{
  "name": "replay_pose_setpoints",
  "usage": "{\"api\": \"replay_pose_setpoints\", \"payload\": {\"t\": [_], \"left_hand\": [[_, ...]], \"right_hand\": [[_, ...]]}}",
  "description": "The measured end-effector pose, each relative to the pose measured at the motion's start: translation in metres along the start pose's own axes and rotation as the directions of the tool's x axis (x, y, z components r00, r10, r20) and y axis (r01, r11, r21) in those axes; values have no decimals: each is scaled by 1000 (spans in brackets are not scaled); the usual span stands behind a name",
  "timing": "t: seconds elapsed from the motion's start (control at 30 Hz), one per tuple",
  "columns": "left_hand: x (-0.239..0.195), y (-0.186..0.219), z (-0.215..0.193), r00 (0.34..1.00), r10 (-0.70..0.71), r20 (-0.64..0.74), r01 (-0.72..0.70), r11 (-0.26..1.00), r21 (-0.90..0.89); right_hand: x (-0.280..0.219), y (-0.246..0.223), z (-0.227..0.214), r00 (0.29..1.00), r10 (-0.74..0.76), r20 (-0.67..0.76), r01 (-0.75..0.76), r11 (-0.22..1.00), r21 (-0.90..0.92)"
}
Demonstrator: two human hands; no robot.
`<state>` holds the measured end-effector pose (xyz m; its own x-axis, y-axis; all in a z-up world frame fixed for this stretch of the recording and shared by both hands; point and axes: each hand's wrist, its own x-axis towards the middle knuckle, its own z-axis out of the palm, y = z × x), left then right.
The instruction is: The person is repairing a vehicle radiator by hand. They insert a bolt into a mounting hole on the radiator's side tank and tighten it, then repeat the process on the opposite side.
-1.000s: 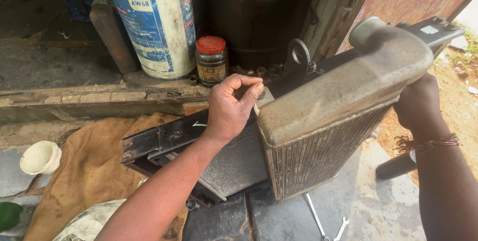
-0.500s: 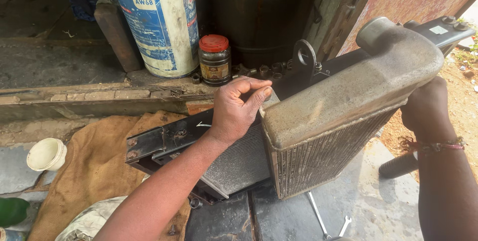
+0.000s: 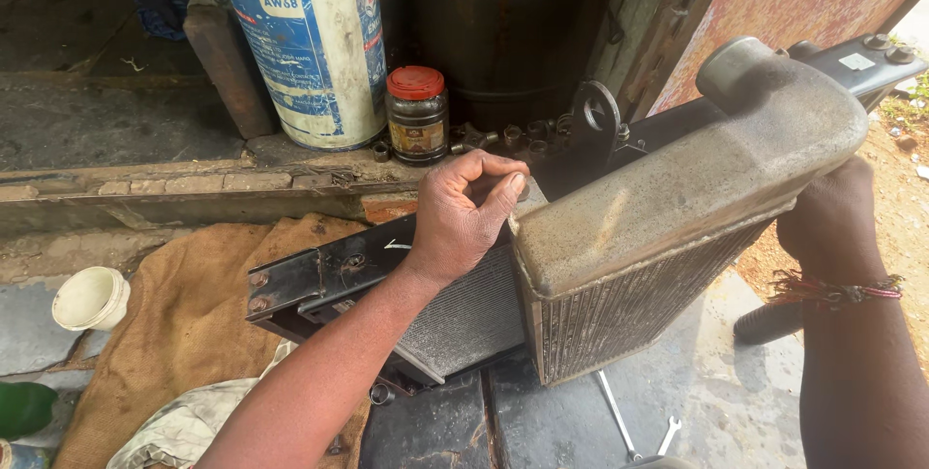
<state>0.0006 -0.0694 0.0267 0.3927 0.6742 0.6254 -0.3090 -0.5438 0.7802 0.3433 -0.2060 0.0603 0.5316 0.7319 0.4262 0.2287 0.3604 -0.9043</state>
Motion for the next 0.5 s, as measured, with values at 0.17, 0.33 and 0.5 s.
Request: {"api": "replay_pose_setpoints", "payload": {"t": [0.17, 0.33, 0.5], "left_hand": [[-2, 2, 2, 1000, 3, -23, -1, 998, 63], [-2, 2, 5, 998, 34, -57, -30, 997, 71], [-7, 0, 6, 994, 102, -48, -91, 978, 190]], "right_hand": [[3, 3, 0, 996, 39, -85, -35, 998, 46], [3, 1, 5, 994, -103, -41, 105, 992, 68], [2, 45, -42, 983, -118, -140, 129, 989, 68]]}}
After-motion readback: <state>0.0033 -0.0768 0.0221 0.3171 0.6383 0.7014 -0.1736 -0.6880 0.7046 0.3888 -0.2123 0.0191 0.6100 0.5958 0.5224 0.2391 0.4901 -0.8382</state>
